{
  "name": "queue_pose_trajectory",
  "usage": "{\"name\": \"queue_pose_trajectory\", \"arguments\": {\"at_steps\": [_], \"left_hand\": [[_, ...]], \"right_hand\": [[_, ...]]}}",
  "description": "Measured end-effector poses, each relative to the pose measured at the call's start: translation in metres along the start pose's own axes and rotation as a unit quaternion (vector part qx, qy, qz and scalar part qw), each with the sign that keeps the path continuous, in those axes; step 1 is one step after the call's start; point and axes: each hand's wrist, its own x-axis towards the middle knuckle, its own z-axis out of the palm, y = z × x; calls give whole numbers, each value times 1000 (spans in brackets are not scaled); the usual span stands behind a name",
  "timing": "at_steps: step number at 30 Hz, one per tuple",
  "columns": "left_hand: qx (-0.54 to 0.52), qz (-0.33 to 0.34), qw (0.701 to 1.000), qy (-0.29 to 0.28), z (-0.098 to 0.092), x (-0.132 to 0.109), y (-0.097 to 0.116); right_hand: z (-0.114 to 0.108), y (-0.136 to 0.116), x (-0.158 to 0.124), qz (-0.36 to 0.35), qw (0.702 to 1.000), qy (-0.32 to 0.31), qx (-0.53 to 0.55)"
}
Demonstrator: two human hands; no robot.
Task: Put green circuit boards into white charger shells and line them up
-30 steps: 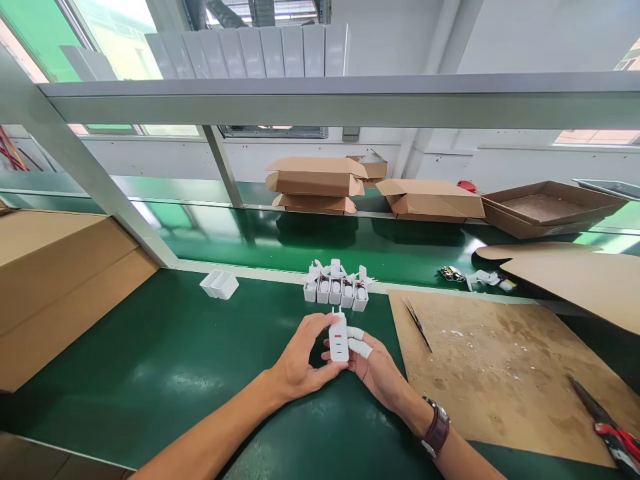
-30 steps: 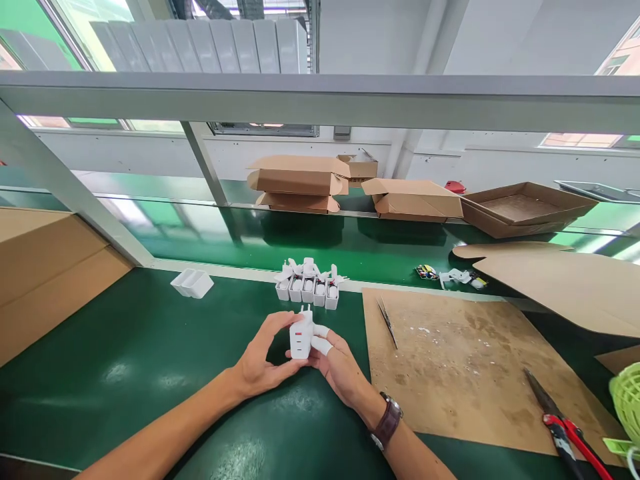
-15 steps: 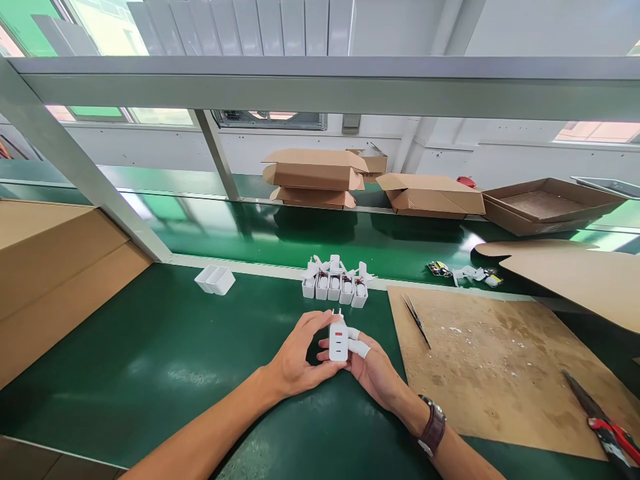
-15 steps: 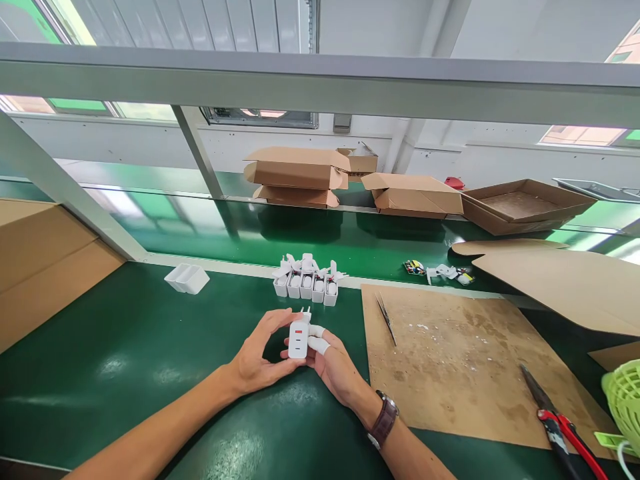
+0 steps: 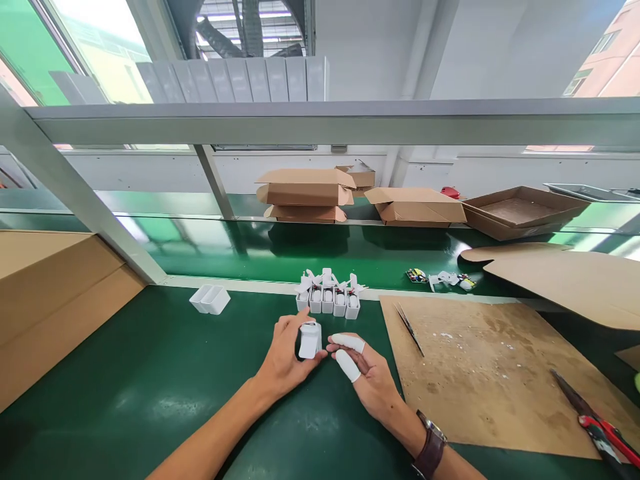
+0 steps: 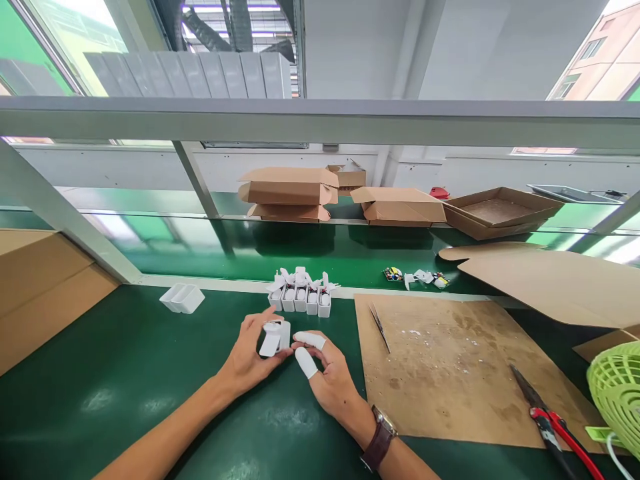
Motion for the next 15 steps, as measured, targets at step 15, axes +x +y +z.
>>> {"name": "queue_pose_trajectory", "arguments": {"at_steps": [15], "left_hand": [[-65, -257, 961, 79, -15, 47, -58]], "right_hand": [[-36, 34, 38, 93, 982, 162, -28]]}}
